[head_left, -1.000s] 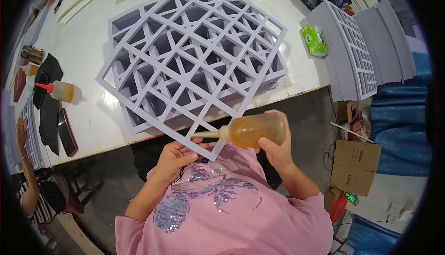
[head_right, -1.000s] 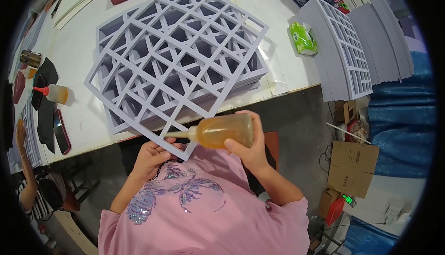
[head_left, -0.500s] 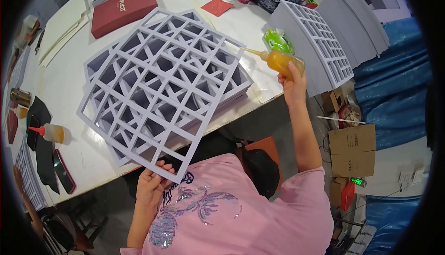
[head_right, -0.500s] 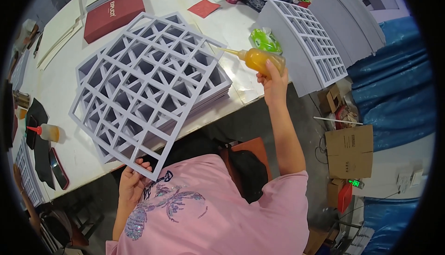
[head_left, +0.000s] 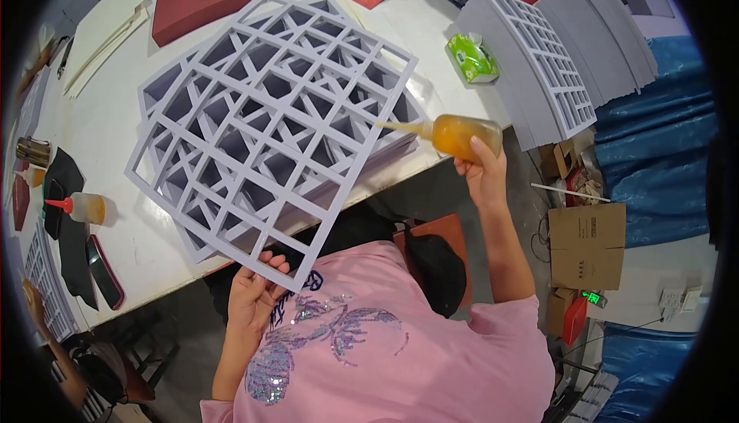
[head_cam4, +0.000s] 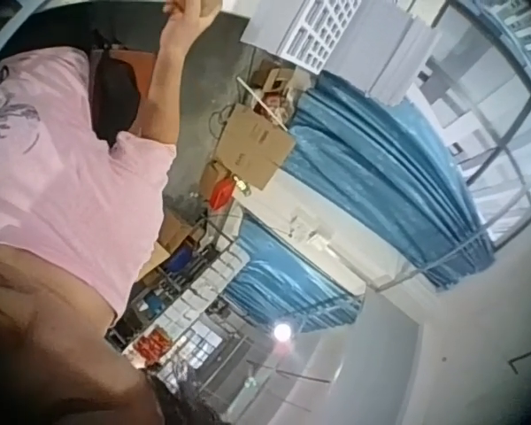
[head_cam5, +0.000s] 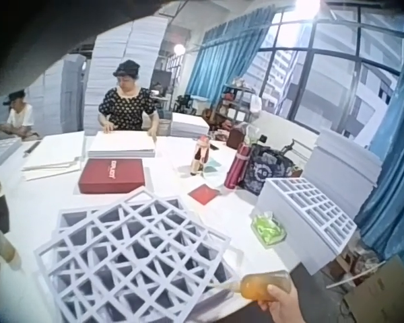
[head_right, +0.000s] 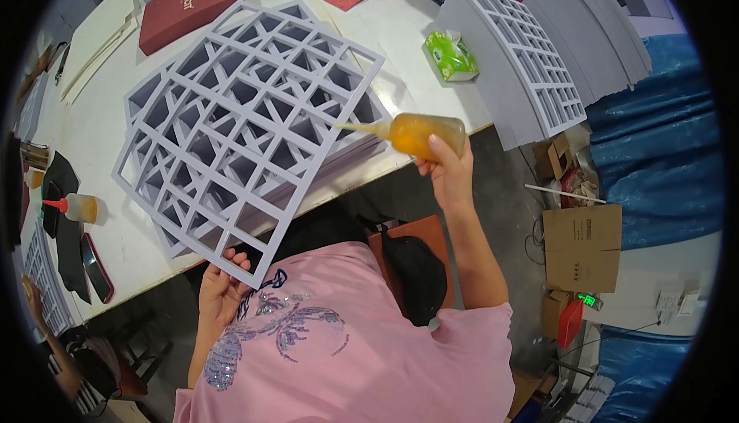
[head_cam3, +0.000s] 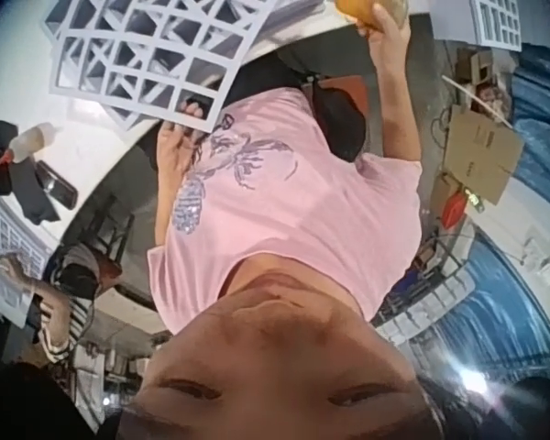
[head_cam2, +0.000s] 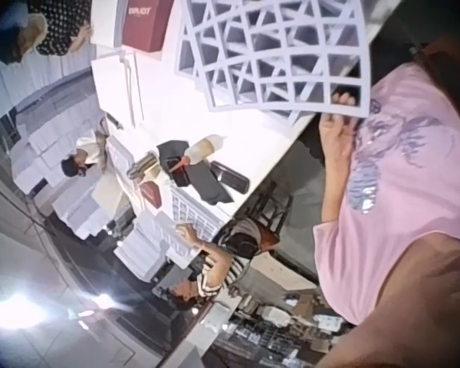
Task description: Gluing plastic grid inserts for product packaging at a factory workbench.
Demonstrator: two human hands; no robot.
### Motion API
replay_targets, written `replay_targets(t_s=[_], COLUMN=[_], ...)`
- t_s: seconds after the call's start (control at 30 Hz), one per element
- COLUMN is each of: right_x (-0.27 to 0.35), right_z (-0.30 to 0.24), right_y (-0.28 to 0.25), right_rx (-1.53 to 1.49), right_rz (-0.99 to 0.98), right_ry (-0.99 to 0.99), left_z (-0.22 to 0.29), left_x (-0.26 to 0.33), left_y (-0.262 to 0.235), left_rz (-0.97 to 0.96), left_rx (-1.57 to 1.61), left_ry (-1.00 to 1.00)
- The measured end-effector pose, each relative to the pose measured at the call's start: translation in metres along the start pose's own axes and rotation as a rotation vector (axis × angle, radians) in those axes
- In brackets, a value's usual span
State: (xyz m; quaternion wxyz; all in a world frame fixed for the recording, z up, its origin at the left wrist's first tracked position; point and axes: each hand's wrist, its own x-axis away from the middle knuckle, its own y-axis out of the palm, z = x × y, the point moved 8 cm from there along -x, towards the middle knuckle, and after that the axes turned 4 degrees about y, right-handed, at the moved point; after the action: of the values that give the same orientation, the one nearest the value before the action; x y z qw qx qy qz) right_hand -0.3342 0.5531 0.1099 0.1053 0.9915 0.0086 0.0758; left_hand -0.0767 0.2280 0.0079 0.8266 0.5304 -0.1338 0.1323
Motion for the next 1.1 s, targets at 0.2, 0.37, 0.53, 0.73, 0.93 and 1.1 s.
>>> replay_targets(t_s=[0.2,0.37,0.53,0.73,0.93,1.1], right_x=[0.068,0.117,0.151,0.12,0.065,0.02], right_z=[0.024,0.037,0.048,0.041,0.002,0.012], right_y=[0.027,0.053,0.078,0.098,0.182,0.297], right_rx=[0.008,0.0,0.044,-0.141,-0.131,-0.116], right_rz=[-0.091,-0.192,-0.345,-0.4,-0.657,-0.707], right_ry=[0.146,0.215,0.301,0.442,0.233,0.17], left_z=[-0.002,-0.004,-0.005,0.008,0.097,0.152], left_x=[-0.001,-0.004,-0.005,0.002,0.021,0.047], left_y=[-0.004,-0.003,-0.001,0.005,-0.037,-0.087], left_rz=[-0.013,-0.024,0.0,-0.097,0.112,0.31], left_rx=[0.014,0.048,0.038,0.055,-0.255,-0.285], left_ry=[-0.001,-0.017,-0.018,0.007,0.102,0.31])
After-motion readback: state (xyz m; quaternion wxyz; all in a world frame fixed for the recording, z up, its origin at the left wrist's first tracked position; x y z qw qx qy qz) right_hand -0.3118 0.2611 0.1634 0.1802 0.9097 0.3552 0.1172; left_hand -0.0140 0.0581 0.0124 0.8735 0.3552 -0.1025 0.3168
